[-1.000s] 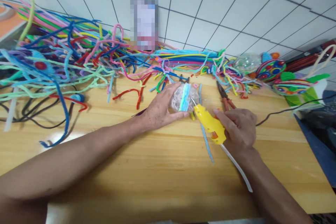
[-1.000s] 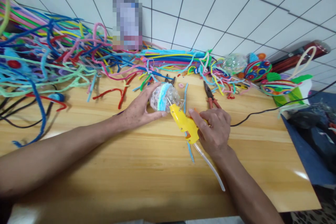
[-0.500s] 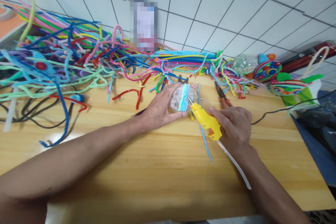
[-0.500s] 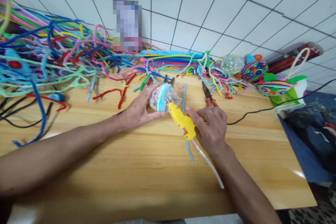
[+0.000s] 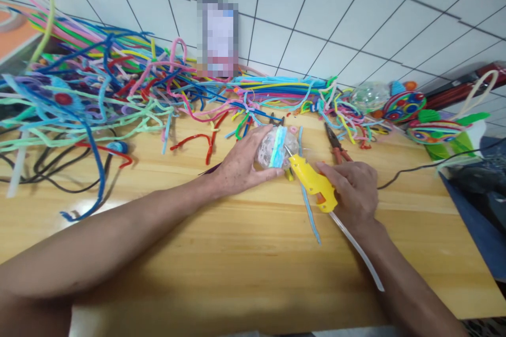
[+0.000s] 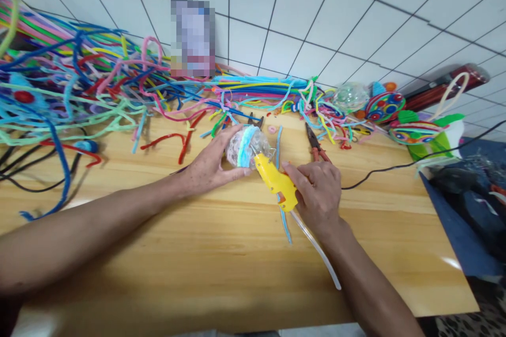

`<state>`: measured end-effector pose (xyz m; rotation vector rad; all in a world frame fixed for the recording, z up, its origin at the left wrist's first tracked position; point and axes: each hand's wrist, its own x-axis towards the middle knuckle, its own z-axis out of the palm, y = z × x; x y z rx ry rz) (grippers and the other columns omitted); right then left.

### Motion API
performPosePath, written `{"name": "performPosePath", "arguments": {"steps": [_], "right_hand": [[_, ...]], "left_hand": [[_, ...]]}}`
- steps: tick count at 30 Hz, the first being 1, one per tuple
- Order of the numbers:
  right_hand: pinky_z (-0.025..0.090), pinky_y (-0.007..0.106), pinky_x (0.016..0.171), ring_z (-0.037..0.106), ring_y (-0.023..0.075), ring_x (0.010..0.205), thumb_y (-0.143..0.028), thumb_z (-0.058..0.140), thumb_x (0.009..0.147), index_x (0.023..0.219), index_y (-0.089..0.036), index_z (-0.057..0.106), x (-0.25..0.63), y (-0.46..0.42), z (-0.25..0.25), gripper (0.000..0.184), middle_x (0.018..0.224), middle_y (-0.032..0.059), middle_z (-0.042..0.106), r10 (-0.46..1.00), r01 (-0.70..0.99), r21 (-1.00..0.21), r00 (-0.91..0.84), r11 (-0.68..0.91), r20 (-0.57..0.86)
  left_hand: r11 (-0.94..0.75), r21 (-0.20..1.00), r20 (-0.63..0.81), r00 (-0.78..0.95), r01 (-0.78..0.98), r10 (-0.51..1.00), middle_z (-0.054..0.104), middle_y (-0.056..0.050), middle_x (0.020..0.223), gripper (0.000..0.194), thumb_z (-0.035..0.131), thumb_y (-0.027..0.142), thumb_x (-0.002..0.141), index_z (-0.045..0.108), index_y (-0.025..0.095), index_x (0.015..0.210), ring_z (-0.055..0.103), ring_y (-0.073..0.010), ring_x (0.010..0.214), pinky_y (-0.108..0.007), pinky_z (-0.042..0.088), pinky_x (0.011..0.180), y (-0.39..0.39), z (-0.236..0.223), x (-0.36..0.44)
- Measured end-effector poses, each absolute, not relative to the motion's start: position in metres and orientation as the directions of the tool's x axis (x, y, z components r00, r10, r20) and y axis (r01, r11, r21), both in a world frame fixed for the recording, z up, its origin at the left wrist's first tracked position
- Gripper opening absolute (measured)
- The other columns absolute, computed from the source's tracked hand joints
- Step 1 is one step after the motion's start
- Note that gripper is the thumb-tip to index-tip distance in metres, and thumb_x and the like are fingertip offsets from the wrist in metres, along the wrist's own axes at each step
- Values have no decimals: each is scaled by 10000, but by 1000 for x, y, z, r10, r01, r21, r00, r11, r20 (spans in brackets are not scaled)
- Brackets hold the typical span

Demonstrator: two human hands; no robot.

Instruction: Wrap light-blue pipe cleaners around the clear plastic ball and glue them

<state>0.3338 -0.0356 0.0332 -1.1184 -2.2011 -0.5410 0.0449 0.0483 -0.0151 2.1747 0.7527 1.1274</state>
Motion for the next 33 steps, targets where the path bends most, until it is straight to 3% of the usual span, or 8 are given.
{"name": "performPosePath", "arguments": {"steps": [7,18,33], "right_hand": [[479,412,826,682,232,844,-215,674,1029,1544,-324,623,333,-37,39,529,927,28,749,563,813,43,-440,581,700],[475,413,830,674,235,837,-331,625,1091,1579,-296,597,329,-35,42,490,928,35,753,549,802,67,-465,594,694],[531,431,880,714,246,906,-261,676,1047,1567,-294,614,335,-39,43,524,1001,44,781,603,803,-1,-447,596,660]], "left_hand": [[-695,688,540,491,210,684,528,-226,1654,915,811,550,963,328,256,1683,512,-393,1579,-634,453,1312,49,-15,45],[-702,684,555,484,197,676,540,-207,1649,918,809,563,959,331,278,1688,521,-389,1572,-628,452,1315,49,-16,46],[-710,676,561,486,198,670,536,-209,1651,938,813,567,957,311,282,1696,521,-392,1572,-626,454,1314,50,-18,46]]}}
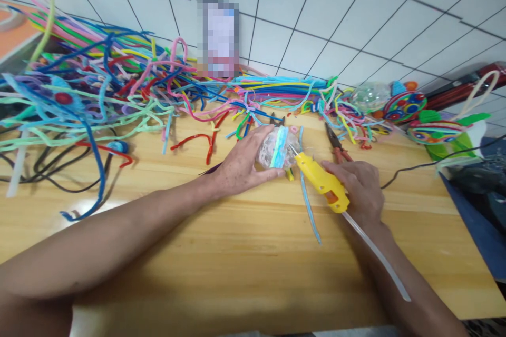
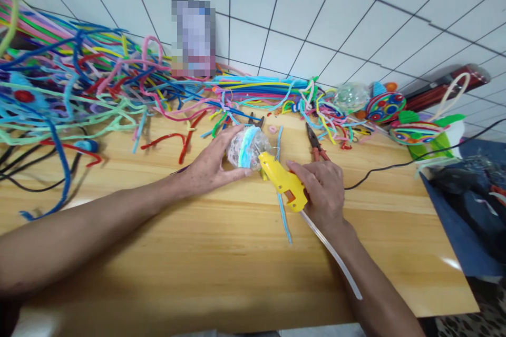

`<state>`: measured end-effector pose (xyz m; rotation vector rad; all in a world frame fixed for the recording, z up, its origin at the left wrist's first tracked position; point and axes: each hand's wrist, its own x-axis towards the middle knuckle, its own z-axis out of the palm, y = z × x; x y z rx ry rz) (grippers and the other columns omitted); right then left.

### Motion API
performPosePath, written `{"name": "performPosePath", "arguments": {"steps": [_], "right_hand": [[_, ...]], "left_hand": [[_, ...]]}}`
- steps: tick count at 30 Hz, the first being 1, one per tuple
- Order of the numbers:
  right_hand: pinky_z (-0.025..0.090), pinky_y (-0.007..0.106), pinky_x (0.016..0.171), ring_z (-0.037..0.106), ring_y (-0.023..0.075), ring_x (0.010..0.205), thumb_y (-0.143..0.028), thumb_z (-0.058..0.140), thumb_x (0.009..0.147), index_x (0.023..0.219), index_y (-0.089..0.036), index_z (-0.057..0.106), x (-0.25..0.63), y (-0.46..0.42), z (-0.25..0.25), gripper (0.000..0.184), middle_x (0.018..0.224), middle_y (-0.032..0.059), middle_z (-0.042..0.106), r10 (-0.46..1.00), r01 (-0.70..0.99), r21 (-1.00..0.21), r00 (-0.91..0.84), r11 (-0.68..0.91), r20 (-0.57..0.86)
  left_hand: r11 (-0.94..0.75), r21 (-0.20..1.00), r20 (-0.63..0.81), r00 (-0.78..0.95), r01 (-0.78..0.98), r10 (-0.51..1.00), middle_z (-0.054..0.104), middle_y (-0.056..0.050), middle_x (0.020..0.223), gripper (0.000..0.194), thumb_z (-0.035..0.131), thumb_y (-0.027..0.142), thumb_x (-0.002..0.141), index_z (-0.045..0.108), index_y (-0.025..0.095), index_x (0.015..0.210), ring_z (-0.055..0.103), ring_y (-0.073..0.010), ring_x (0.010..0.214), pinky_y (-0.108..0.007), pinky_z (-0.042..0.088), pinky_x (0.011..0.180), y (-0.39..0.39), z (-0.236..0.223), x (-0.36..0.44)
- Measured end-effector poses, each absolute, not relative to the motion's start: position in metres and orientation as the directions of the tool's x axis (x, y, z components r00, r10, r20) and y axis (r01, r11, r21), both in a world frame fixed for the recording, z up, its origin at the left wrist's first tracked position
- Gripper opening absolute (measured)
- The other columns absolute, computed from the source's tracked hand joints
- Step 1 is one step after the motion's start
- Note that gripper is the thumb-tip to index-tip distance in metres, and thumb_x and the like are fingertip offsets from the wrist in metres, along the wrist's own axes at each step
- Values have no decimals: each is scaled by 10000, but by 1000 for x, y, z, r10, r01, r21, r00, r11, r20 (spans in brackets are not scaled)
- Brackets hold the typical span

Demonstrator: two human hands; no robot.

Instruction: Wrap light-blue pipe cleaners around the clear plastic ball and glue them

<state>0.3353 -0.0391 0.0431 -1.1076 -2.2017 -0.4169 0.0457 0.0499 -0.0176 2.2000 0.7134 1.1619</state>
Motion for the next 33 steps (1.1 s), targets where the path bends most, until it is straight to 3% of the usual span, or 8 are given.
{"name": "performPosePath", "arguments": {"steps": [8,19,27,33], "right_hand": [[544,416,850,721,242,879,-271,632,1072,1482,-281,658,332,-36,39,411,984,50,783,594,805,7,-443,593,672],[528,403,876,717,239,890,-185,663,1028,1493,-251,653,335,-34,39,470,987,51,790,591,789,8,-467,615,657],[545,424,873,716,238,878,-308,620,1085,1513,-274,658,335,-35,38,431,983,44,782,590,785,-14,-454,619,667],[535,426,876,716,245,913,-256,606,1094,1508,-267,649,334,-36,39,416,1003,52,779,605,800,-23,-435,600,667]], "left_hand": [[-706,676,559,479,211,677,534,-218,1656,932,812,573,956,330,264,1691,511,-395,1583,-628,450,1318,49,-18,46],[-710,674,570,470,203,674,543,-206,1654,923,795,601,961,340,271,1692,525,-386,1573,-615,458,1318,50,-19,46],[-712,667,559,486,218,672,532,-226,1656,929,793,587,969,319,256,1696,516,-394,1582,-624,454,1317,49,-18,45],[-705,676,553,485,214,678,527,-216,1667,928,799,577,965,319,275,1700,499,-397,1596,-633,442,1323,49,-18,45]]}}
